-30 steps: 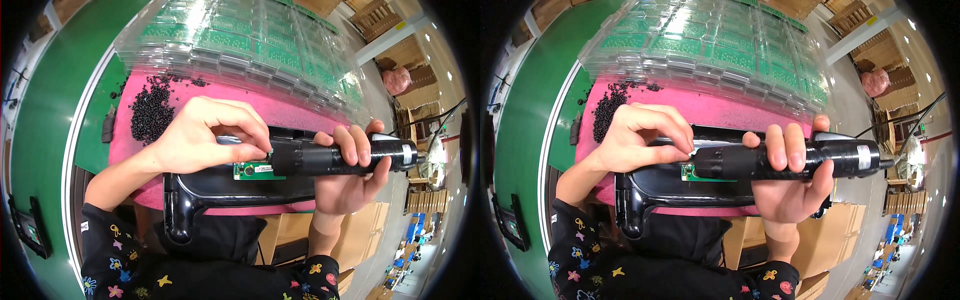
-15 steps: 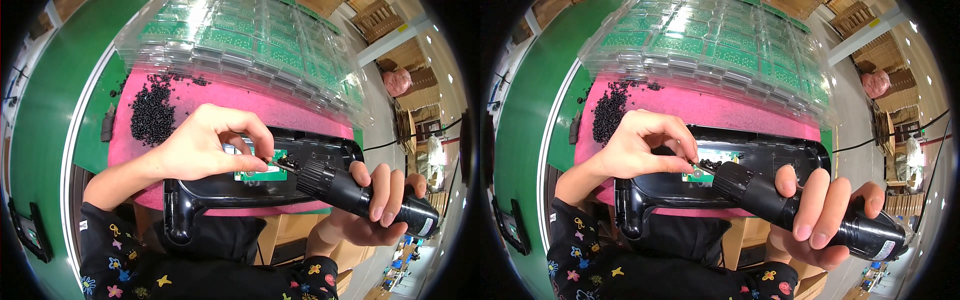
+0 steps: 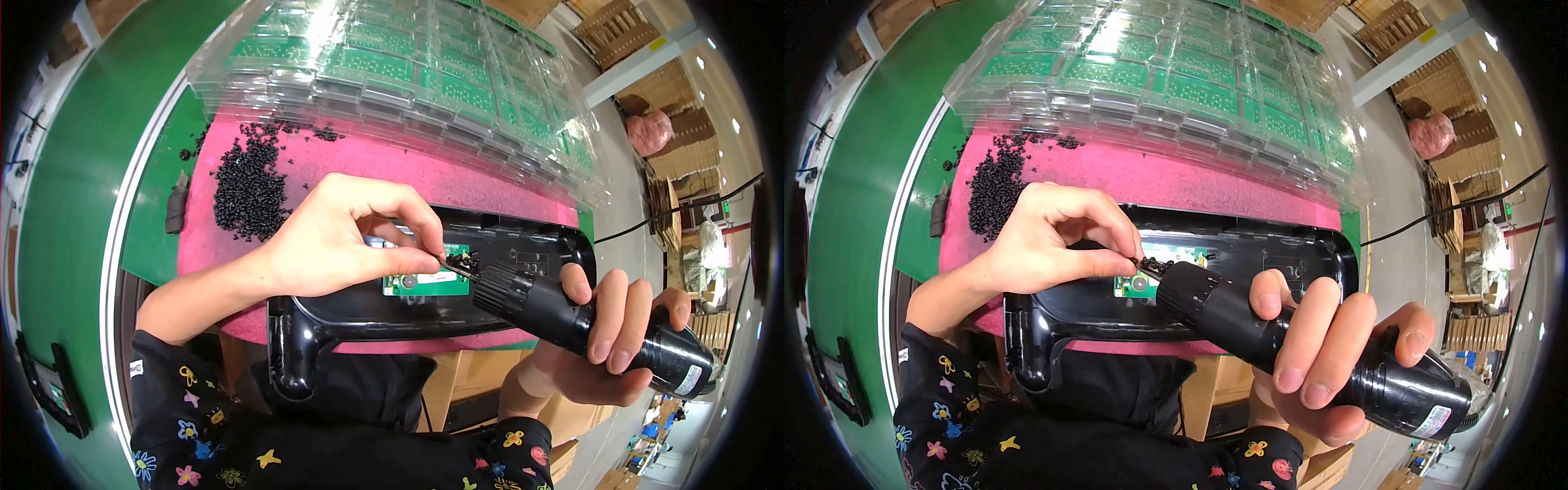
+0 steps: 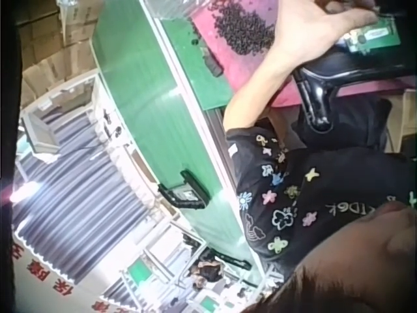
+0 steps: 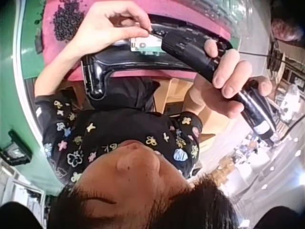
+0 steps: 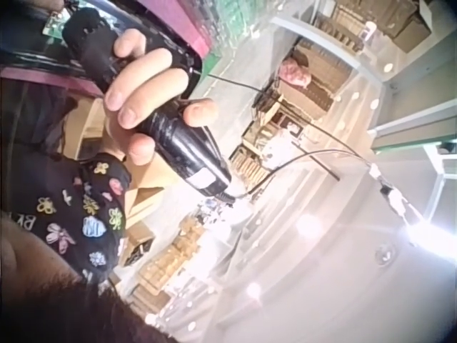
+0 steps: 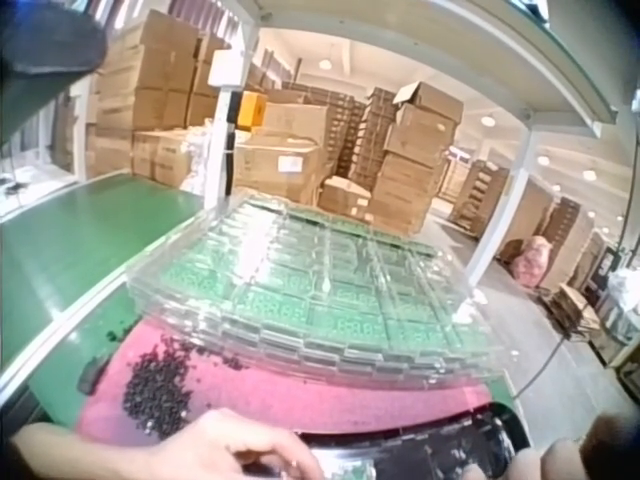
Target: Assembling electronic circuit boards into plastic housings using an electric screwdriver and opening shipping boxes with a utility knife.
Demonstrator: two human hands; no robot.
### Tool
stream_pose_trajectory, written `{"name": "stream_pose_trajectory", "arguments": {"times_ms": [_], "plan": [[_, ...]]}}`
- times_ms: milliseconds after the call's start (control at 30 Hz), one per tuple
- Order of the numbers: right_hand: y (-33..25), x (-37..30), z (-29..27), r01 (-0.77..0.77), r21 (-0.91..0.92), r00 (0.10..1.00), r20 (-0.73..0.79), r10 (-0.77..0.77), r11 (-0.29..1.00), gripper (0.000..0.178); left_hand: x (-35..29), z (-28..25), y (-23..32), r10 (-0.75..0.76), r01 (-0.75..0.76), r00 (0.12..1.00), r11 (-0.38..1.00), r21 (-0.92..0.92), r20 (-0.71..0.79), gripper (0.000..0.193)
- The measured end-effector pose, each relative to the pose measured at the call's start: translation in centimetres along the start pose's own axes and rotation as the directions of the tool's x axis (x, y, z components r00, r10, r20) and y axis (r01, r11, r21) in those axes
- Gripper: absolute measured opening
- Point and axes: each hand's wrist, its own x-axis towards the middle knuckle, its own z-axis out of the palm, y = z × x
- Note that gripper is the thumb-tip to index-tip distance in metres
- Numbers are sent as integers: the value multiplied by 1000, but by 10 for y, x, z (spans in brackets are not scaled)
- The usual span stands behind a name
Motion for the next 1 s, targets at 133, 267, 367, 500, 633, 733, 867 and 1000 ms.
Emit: {"name": "stream_pose_trajectory", "arguments": {"times_ms": [133,267,367,500,633,733,867,1000], "plan": [[2,0,0,-4,-7,1000,22,4,1000,41,0,-2,0,111,-114,993,984,135,26,17],[-1,-2,-2,-7,-37,999,40,8,999,41,4,0,7,104,-116,992,967,228,65,15],[2,-1,-5,-5,-53,997,80,9,999,42,3,-1,5,62,-75,996,971,229,65,15],[0,-1,-8,5,-108,997,77,4,994,44,3,-2,0,88,-100,995,890,445,48,19],[-6,2,-26,-43,-237,999,11,47,971,43,7,-4,-9,210,-266,963,669,694,166,18],[-1,7,-44,-144,-342,989,-27,143,929,40,2,-6,-11,225,-314,948,555,770,225,18],[16,6,-57,-187,-312,982,-59,178,931,31,-1,-7,-13,100,-283,958,468,837,268,24],[24,5,-60,-187,-323,982,-77,171,928,31,-3,-7,-12,16,-294,949,405,865,315,34]]}}
